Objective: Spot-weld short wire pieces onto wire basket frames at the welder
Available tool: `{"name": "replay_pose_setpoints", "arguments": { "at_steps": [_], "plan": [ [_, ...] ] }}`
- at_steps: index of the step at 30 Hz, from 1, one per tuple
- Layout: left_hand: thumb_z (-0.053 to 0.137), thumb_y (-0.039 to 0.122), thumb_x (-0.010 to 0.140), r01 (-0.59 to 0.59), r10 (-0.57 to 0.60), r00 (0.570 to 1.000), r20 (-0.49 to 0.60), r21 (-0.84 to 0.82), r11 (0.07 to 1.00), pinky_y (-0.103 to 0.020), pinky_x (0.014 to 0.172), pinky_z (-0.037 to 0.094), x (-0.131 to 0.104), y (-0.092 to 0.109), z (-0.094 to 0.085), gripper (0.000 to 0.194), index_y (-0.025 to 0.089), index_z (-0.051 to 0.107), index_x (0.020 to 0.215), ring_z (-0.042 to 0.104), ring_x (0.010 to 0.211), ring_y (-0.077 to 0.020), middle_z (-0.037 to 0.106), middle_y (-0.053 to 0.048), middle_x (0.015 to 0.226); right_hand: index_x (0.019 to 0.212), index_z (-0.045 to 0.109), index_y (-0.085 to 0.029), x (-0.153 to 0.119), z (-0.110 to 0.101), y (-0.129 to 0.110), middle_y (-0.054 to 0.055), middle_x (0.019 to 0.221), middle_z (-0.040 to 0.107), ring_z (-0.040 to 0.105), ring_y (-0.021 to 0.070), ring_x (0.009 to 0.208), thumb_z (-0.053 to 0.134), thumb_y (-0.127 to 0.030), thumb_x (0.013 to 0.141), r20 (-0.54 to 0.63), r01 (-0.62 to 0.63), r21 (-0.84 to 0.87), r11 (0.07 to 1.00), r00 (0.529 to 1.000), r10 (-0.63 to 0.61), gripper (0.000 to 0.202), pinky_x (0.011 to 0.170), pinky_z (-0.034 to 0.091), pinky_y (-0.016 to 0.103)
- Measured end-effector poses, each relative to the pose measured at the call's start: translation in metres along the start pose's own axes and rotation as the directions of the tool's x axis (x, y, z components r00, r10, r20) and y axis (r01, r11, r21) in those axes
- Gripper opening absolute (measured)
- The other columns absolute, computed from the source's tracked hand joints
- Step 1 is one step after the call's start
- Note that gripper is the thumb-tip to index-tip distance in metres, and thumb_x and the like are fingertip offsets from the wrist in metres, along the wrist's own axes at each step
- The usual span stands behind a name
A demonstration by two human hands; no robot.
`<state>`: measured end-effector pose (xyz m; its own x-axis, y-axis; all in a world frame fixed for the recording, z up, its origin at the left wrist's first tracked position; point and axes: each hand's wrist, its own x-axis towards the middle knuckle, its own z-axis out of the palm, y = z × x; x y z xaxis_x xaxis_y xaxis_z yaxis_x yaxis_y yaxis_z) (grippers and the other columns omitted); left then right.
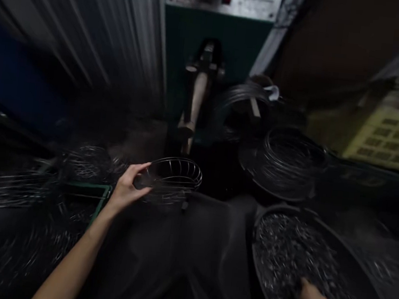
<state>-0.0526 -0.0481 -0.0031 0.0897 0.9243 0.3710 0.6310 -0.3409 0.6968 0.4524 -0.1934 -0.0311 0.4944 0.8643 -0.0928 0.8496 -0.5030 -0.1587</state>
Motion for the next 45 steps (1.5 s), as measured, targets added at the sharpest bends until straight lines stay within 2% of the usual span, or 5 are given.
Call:
{"name": "replay_pose_setpoints", "arguments": {
  "at_steps": [3,10,19,32,45],
  "plan": [
    [0.066,0.019,0.072,-0.066,0.061,0.995,0.08,0.056,0.996,-0.037,0.095,0.046,0.007,0.003,0.011,0.061,0.025,0.045,0.13,0.052,0.108,-0.0205,0.051,-0.005,0.116,0.056,0.057,-0.029,0.002,-0.002,-0.007,0.008,0.06,0.063,0.061,0.0253,0.055,0.06,-0.027,0.071,0.185,-0.203,0.23,0.952,0.969,0.162,0.016,0.057,0.047,0.039],
    [0.063,0.014,0.072,-0.152,0.118,0.962,0.245,0.122,0.981,-0.037,0.094,0.047,0.017,0.023,0.034,0.064,0.026,0.043,0.132,0.051,0.109,-0.022,0.047,-0.006,0.117,0.082,0.057,-0.022,-0.009,-0.036,-0.152,0.003,0.07,0.063,0.062,0.02,0.064,0.07,-0.054,0.065,0.063,0.132,0.808,0.575,0.95,-0.306,0.038,0.059,0.053,0.032],
    [0.062,0.013,0.071,-0.17,0.127,0.94,0.316,0.112,0.979,-0.039,0.097,0.045,0.017,0.027,0.027,0.064,0.026,0.043,0.131,0.049,0.111,-0.0229,0.047,-0.006,0.117,0.095,0.069,-0.021,0.008,-0.043,-0.287,0.001,0.093,0.071,0.065,0.0163,0.084,0.053,-0.022,0.084,0.026,0.587,0.696,0.414,0.555,-0.831,0.02,0.074,0.049,0.026],
    [0.064,0.013,0.07,-0.106,0.108,0.961,0.253,-0.021,0.994,-0.036,0.091,0.049,0.028,0.023,0.032,0.061,0.024,0.045,0.128,0.054,0.105,-0.0209,0.05,-0.006,0.112,0.109,0.065,-0.019,0.034,-0.011,-0.303,0.003,0.108,0.069,0.058,0.0075,0.06,0.05,-0.01,0.09,-0.308,0.949,-0.315,0.008,-0.094,-0.947,0.026,0.054,0.034,0.026],
    [0.064,0.012,0.07,-0.159,0.165,0.965,0.202,-0.044,0.986,-0.038,0.093,0.049,0.039,0.006,0.042,0.061,0.025,0.046,0.126,0.053,0.107,-0.0208,0.05,-0.006,0.114,0.1,0.069,-0.018,0.049,-0.002,-0.305,0.0,0.108,0.069,0.048,0.0053,0.053,0.053,-0.009,0.09,-0.407,0.904,-0.427,-0.011,-0.203,-0.89,0.021,0.053,0.034,0.025]
  ]
}}
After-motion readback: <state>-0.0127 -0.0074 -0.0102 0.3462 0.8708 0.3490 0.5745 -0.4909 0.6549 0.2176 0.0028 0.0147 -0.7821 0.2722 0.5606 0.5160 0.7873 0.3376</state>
